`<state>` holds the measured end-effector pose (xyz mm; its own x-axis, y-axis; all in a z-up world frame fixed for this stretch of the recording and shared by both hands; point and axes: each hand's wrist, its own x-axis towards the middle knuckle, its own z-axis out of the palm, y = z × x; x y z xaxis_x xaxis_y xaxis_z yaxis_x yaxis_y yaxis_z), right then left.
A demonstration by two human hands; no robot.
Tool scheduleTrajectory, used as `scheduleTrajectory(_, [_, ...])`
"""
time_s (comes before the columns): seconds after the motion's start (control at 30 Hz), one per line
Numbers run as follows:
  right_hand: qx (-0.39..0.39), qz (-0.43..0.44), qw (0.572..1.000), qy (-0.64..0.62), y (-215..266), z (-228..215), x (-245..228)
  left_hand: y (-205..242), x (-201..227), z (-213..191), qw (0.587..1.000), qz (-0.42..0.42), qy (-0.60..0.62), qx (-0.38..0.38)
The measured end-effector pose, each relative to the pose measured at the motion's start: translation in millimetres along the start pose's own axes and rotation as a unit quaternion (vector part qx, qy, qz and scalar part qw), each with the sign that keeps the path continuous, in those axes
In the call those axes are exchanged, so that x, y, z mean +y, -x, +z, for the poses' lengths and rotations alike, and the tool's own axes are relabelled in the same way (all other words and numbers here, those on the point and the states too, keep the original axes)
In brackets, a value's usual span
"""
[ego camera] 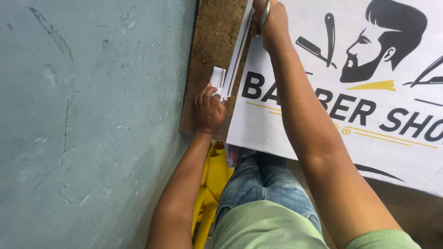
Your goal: The person uses a pair of scissors to trim the edges of a large printed banner featuring business logos such as 'Barber Shop' and 'Mini Mart'. They hold the banner steady with one hand while cutting along the edges with the other, occasionally adjusting the banner's position to access different sections.
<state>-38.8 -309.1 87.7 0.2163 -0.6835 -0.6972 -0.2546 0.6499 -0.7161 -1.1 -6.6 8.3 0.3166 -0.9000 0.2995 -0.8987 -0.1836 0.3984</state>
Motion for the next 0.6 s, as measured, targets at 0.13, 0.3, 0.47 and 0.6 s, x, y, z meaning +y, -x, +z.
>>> scheduleTrajectory(0.13, [0.027, 0.000, 0.997, 0.066, 0, 1, 2, -2, 2, -3, 1.000, 0.005, 0.004, 0.011])
scheduleTrajectory(0.3, [-0.009, -0.058, 0.998, 0.020, -6, -4, 4, -5, 3, -5, 1.000, 0.001, 0.011, 0.010])
scheduleTrajectory(0.47, [-0.019, -0.047, 0.998, 0.031, -26, -7, -16, -2, 2, -3, 1.000, -0.011, 0.014, -0.001])
scheduleTrajectory(0.6, [-0.076, -0.100, 0.990, -0.059, -44, -8, -16, 0, 2, -3, 1.000, -0.013, 0.014, -0.009])
